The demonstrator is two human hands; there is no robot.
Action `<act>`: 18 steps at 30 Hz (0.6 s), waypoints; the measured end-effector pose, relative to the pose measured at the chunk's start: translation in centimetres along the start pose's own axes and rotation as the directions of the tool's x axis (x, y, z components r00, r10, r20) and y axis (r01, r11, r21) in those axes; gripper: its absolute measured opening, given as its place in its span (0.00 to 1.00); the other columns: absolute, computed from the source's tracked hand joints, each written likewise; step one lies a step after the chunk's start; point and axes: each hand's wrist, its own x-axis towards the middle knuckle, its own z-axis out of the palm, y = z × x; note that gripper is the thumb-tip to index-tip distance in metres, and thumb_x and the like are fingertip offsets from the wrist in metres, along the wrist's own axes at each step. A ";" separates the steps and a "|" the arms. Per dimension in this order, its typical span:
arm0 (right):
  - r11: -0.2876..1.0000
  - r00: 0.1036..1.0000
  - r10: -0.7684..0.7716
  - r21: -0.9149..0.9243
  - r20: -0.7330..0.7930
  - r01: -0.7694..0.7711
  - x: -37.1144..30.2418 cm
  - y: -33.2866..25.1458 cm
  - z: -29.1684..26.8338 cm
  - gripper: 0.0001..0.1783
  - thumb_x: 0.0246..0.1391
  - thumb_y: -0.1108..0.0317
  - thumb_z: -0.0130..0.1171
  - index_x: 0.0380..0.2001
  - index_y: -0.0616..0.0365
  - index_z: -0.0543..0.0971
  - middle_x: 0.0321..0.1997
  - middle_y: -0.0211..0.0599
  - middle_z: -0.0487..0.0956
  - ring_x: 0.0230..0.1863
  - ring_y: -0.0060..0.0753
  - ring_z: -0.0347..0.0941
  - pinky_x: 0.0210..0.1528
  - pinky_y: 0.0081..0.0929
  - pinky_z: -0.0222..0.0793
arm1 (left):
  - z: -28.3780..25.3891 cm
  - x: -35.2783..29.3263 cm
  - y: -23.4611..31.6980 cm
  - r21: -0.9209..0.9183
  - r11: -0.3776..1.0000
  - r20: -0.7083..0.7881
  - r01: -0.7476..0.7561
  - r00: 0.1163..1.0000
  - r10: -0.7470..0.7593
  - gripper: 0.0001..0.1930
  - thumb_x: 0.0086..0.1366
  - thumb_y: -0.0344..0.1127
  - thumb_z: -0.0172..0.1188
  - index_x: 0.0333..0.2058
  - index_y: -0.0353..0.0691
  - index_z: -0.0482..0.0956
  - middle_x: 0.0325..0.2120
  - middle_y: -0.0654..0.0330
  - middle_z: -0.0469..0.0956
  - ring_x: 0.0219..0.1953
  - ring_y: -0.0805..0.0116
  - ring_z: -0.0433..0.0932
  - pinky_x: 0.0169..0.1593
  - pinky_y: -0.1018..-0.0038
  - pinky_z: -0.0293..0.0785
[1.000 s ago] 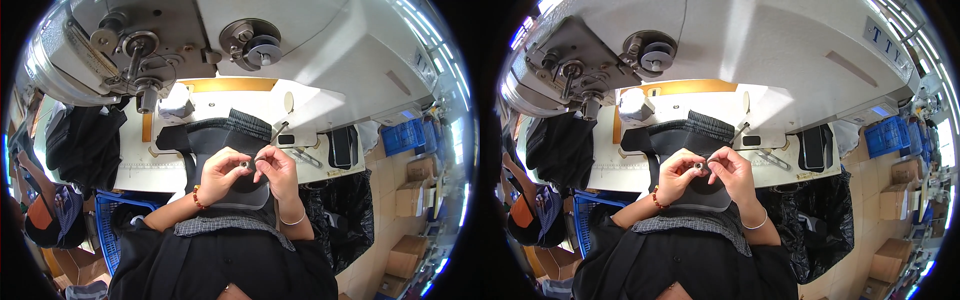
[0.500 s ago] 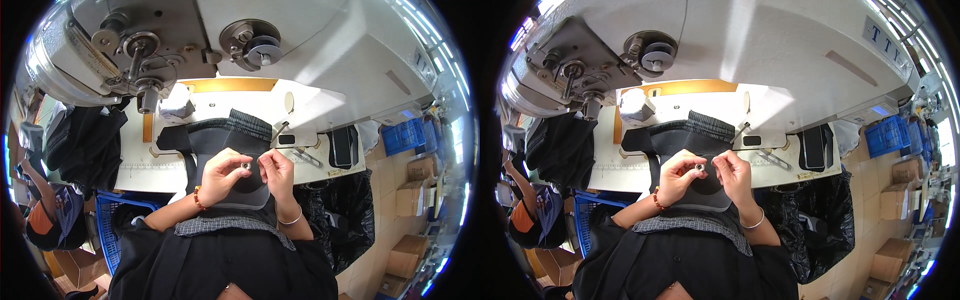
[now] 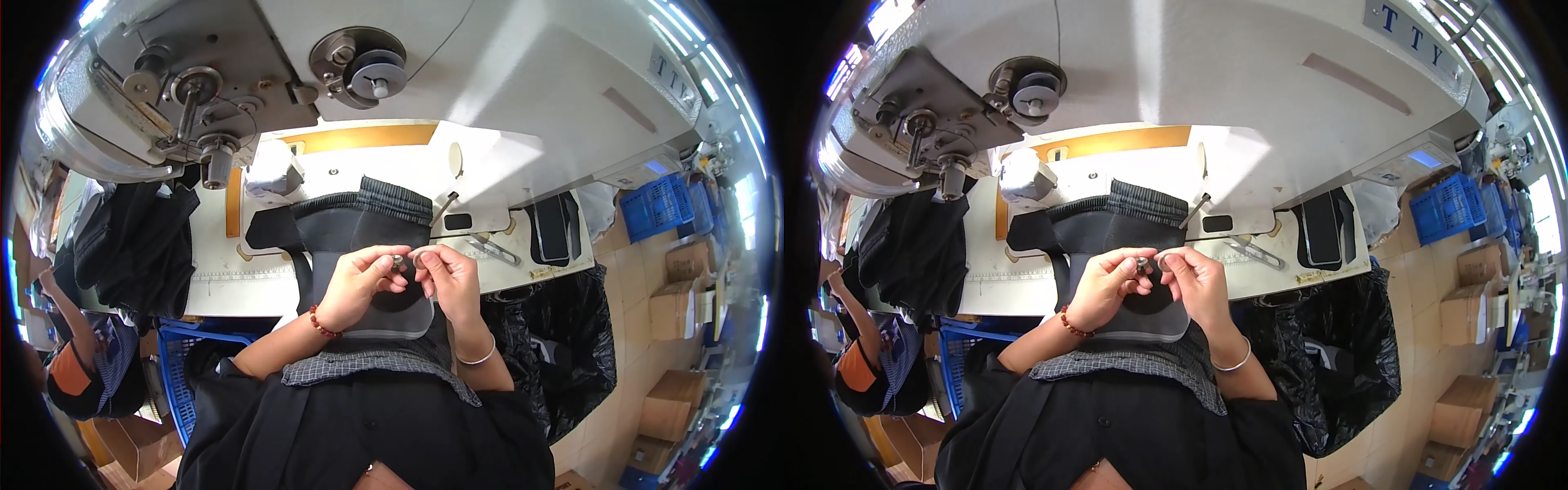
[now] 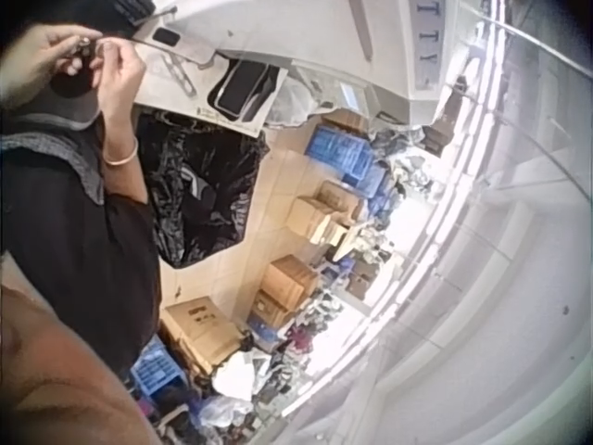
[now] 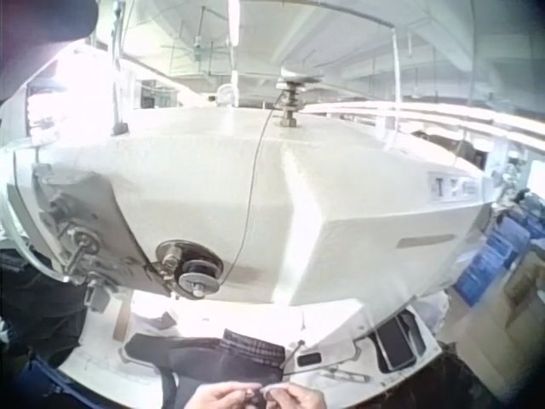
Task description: Stitching shoe components using an industrial sewing machine and adjusting the bobbin case with a screwdriver.
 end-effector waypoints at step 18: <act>0.866 0.851 -0.470 -0.063 0.235 0.496 1.9 -8.3 4.8 0.08 0.63 0.74 0.54 0.39 0.66 0.81 0.24 0.32 0.75 0.19 0.14 0.66 0.22 0.12 0.61 | -1.1 -1.2 1.3 -0.121 0.989 -0.014 -0.091 0.996 0.090 0.16 0.72 0.36 0.53 0.52 0.33 0.75 0.37 0.59 0.78 0.36 0.72 0.80 0.43 0.77 0.79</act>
